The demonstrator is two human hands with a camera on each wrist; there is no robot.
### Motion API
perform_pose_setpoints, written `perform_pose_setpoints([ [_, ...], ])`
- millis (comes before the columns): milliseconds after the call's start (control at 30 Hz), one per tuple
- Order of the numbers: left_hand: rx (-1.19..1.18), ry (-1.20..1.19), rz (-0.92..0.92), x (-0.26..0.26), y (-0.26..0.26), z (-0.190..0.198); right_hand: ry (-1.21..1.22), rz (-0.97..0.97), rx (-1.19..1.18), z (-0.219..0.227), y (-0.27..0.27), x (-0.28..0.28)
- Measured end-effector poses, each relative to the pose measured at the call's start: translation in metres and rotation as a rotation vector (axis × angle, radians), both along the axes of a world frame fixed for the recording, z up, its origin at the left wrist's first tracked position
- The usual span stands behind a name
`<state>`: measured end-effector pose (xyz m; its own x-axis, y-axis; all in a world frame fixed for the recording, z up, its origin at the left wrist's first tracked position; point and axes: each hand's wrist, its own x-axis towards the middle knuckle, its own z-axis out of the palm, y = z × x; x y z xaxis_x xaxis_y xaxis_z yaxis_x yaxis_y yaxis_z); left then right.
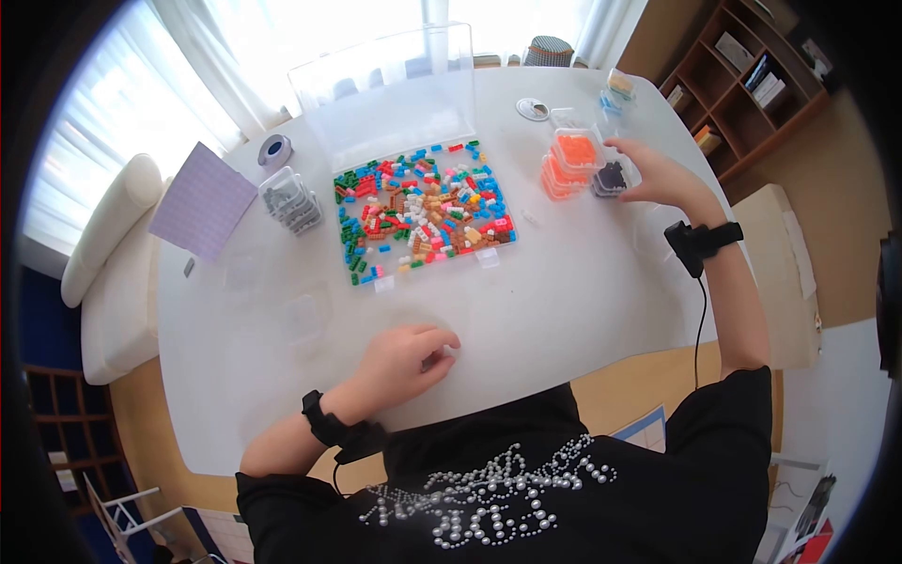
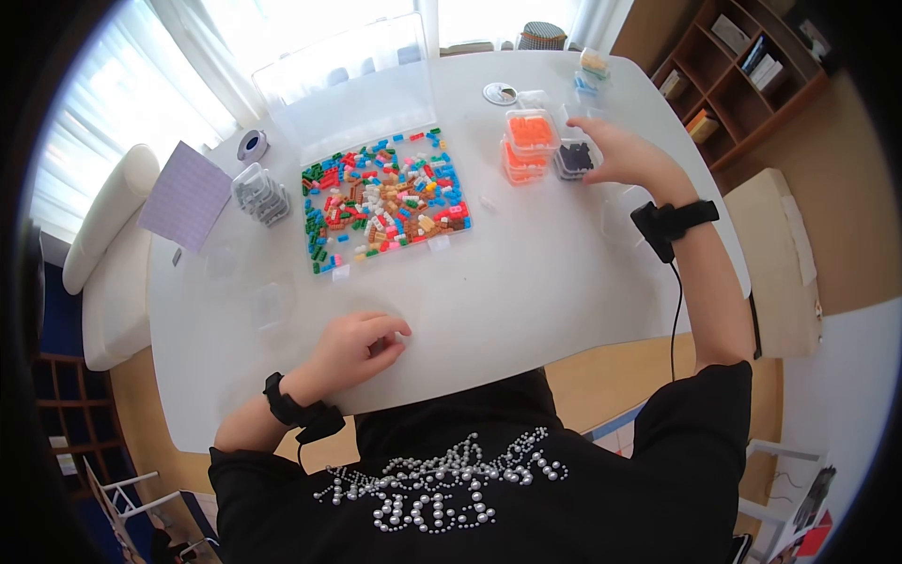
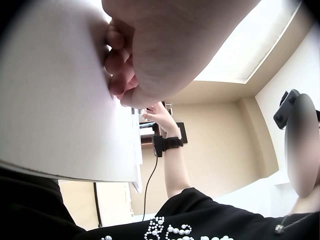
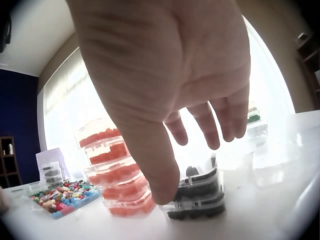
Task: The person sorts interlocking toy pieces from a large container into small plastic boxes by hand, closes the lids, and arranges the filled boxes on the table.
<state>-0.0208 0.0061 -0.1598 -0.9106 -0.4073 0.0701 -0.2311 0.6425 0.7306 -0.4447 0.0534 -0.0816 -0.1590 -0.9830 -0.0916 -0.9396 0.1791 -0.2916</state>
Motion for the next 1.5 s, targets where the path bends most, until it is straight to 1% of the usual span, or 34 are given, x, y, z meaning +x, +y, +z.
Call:
perform_pose_setpoints([
  [100, -0.011, 0.008, -0.001, 0.000, 0.000, -0.001, -0.049, 0.026, -0.033, 0.030, -0.008, 0.014],
  [167, -0.009, 0.002, 0.000, 0.000, 0.001, -0.001, -0.089, 0.044, -0.057, 0.037, -0.018, 0.027],
  [233, 0.041, -0.049, 0.012, 0.000, 0.000, 0.000, 0.030, 0.228, -0.086, 0.040, -0.030, 0.038],
  [267, 0.036, -0.048, 0.012, -0.002, -0.001, 0.004, 0.031, 0.228, -0.091, 0.045, -0.035, 0.046],
  [333, 0.244, -0.050, 0.051, -0.007, -0.005, 0.015, 0.130, 0.171, 0.123, 0.054, -0.042, 0.060],
  [367, 0.240, -0.050, 0.056, -0.013, -0.008, 0.022, 0.130, 0.176, 0.119, 0.052, -0.044, 0.060],
  [433, 0.233, -0.002, 0.030, -0.031, -0.018, 0.040, 0.173, 0.201, 0.181, 0.045, -0.054, 0.057],
  [500, 0.153, 0.012, 0.056, -0.059, -0.030, 0.061, 0.166, 0.220, 0.163, 0.037, -0.059, 0.050],
  [567, 0.079, 0.078, 0.067, -0.091, -0.045, 0.066, 0.159, 0.229, 0.144, 0.039, -0.060, 0.048],
  [600, 0.075, 0.080, 0.068, -0.109, -0.052, 0.067, 0.143, 0.203, 0.168, 0.042, -0.060, 0.052],
  [667, 0.043, 0.094, 0.120, -0.142, -0.064, 0.064, 0.131, 0.178, 0.189, 0.045, -0.059, 0.051],
  [733, 0.040, 0.089, 0.139, -0.170, -0.074, 0.051, 0.125, 0.235, 0.118, 0.040, -0.058, 0.047],
  [800, 0.031, 0.092, 0.161, -0.189, -0.077, 0.044, 0.131, 0.245, 0.100, 0.038, -0.055, 0.047],
  [867, 0.136, 0.026, 0.190, -0.202, -0.077, 0.040, 0.140, 0.258, 0.084, 0.037, -0.054, 0.044],
  [900, 0.136, 0.028, 0.196, -0.206, -0.078, 0.037, 0.135, 0.274, 0.068, 0.034, -0.054, 0.042],
  [967, 0.037, 0.049, 0.177, -0.213, -0.079, 0.031, 0.125, 0.299, 0.053, 0.032, -0.055, 0.041],
  [1000, 0.038, 0.047, 0.183, -0.215, -0.079, 0.028, 0.139, 0.289, 0.065, 0.032, -0.055, 0.043],
  [1067, 0.066, 0.120, 0.200, -0.217, -0.078, 0.022, 0.146, 0.282, 0.079, 0.034, -0.055, 0.047],
  [1133, 0.083, 0.118, 0.218, -0.221, -0.075, 0.020, 0.121, 0.234, 0.132, 0.038, -0.054, 0.052],
  [1200, 0.097, 0.119, 0.235, -0.226, -0.072, 0.018, 0.124, 0.232, 0.121, 0.032, -0.057, 0.049],
  [1267, -0.017, 0.112, 0.246, -0.229, -0.071, 0.018, 0.126, 0.232, 0.106, 0.030, -0.059, 0.048],
  [1400, -0.069, 0.092, 0.269, -0.233, -0.070, 0.015, 0.129, 0.272, 0.066, 0.033, -0.055, 0.051],
  [1467, -0.105, 0.219, 0.248, -0.232, -0.069, 0.012, 0.121, 0.280, 0.070, 0.032, -0.054, 0.050],
  [1500, -0.104, 0.218, 0.248, -0.231, -0.069, 0.011, 0.137, 0.299, 0.052, 0.029, -0.055, 0.049],
])
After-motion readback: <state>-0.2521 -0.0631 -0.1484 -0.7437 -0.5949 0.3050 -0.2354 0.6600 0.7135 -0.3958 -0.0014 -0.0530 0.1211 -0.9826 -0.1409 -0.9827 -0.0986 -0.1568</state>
